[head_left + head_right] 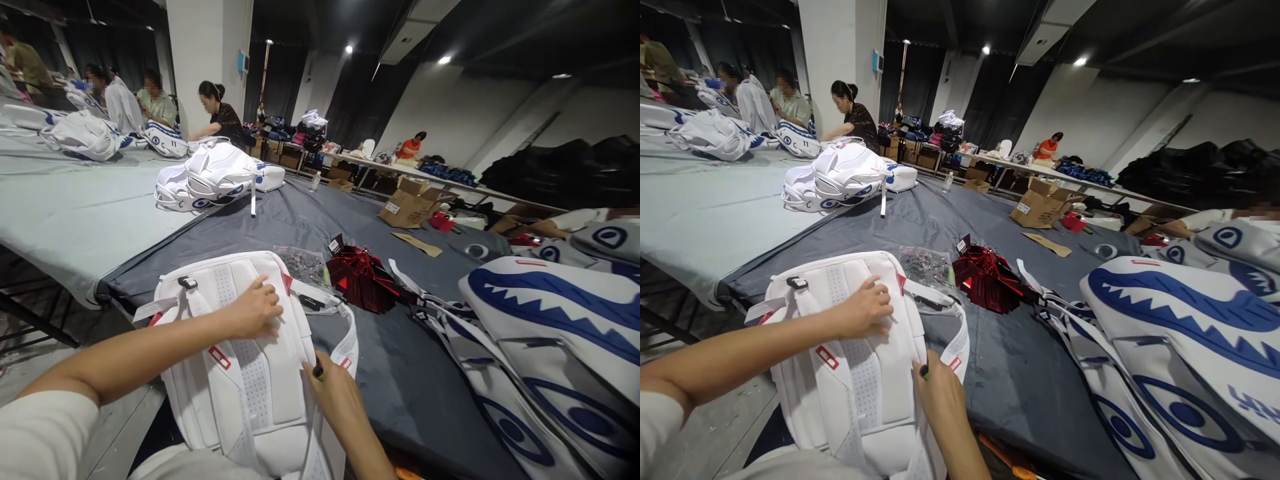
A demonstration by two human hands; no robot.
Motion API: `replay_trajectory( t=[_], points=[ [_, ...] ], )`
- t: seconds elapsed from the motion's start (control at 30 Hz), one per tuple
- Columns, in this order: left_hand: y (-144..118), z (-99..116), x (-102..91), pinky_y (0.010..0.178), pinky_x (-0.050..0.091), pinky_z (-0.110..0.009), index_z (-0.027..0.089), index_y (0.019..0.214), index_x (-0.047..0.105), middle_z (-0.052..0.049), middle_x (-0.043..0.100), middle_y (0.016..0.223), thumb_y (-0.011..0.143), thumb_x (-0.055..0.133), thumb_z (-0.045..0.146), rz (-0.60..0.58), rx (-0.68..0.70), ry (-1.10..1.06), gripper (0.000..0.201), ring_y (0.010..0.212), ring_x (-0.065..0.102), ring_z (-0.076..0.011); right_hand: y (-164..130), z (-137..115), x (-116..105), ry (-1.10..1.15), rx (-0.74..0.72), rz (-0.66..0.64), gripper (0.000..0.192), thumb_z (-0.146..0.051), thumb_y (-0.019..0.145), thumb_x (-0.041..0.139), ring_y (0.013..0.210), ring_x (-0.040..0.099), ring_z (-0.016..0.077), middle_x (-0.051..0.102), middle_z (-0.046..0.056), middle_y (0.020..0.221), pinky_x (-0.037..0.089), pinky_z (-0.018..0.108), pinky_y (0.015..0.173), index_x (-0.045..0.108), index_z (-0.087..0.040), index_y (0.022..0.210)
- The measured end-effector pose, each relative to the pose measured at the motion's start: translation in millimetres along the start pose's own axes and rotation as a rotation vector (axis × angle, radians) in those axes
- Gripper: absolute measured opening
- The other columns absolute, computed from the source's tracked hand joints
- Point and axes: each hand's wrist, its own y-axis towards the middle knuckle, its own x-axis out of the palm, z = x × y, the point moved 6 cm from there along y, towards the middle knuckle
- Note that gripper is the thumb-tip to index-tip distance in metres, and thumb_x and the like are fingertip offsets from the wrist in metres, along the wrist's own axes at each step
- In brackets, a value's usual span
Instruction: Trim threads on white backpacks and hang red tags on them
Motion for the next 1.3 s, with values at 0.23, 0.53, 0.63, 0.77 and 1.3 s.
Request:
replay_trajectory(
  t=[0.23, 0.53, 0.63, 0.77, 1.3],
  points=[
    [-13, 17, 15.0, 0.114, 0.031, -0.055, 0.020, 0.087, 0.066, -0.005, 0.065, 0.090, 0.088, 0.065, 0.041, 0.100, -0.042, -0.082, 0.022, 0.100, 0.058, -0.0246, -33, -27, -74, 0.746, -0.354, 0.578, 0.077, -0.081, 0.086, 0.039, 0.072, 0.069, 0.0203, 0.073, 0.008, 0.081, 0.054, 0.032, 0.071, 0.065, -0.017, 0.118],
    [-23, 9, 16.9, 0.117, 0.019, -0.068, 0.018, 0.092, 0.066, -0.014, 0.052, 0.143, 0.088, 0.065, 0.041, 0.163, -0.158, -0.202, 0.024, 0.142, 0.034, -0.0383, 13, -46, -34, 1.153, -0.207, 0.331, 0.049, -0.051, 0.077, 0.075, 0.084, 0.070, 0.0175, 0.074, 0.008, 0.110, 0.056, 0.031, 0.076, 0.066, -0.020, 0.113],
    [-23, 13, 16.1, 0.119, 0.017, -0.067, 0.019, 0.087, 0.064, -0.011, 0.061, 0.129, 0.089, 0.064, 0.040, 0.185, -0.186, -0.245, 0.021, 0.139, 0.039, -0.0353, 16, -38, -29, 1.112, -0.124, 0.421, 0.034, -0.040, 0.074, 0.077, 0.070, 0.065, 0.0134, 0.072, 0.002, 0.088, 0.053, 0.026, 0.066, 0.065, -0.019, 0.098],
    [-28, 24, 13.5, 0.120, 0.016, -0.064, 0.019, 0.083, 0.061, -0.008, 0.065, 0.118, 0.092, 0.059, 0.028, 0.291, -0.241, -0.187, 0.013, 0.136, 0.043, -0.0315, 17, -27, -22, 1.104, 0.003, 0.553, 0.027, -0.044, 0.082, 0.067, 0.054, 0.057, 0.0118, 0.060, -0.004, 0.064, 0.046, 0.023, 0.051, 0.055, -0.020, 0.084],
    [-33, 34, 19.5, 0.126, 0.008, -0.047, 0.021, 0.084, 0.062, 0.000, 0.070, 0.097, 0.096, 0.053, 0.026, 0.448, -0.253, -0.104, 0.015, 0.123, 0.054, -0.0206, 31, -47, -22, 0.677, -0.167, 0.701, 0.022, -0.039, 0.087, 0.063, 0.054, 0.055, 0.0115, 0.061, -0.003, 0.063, 0.046, 0.025, 0.057, 0.061, -0.019, 0.080]
  ],
)
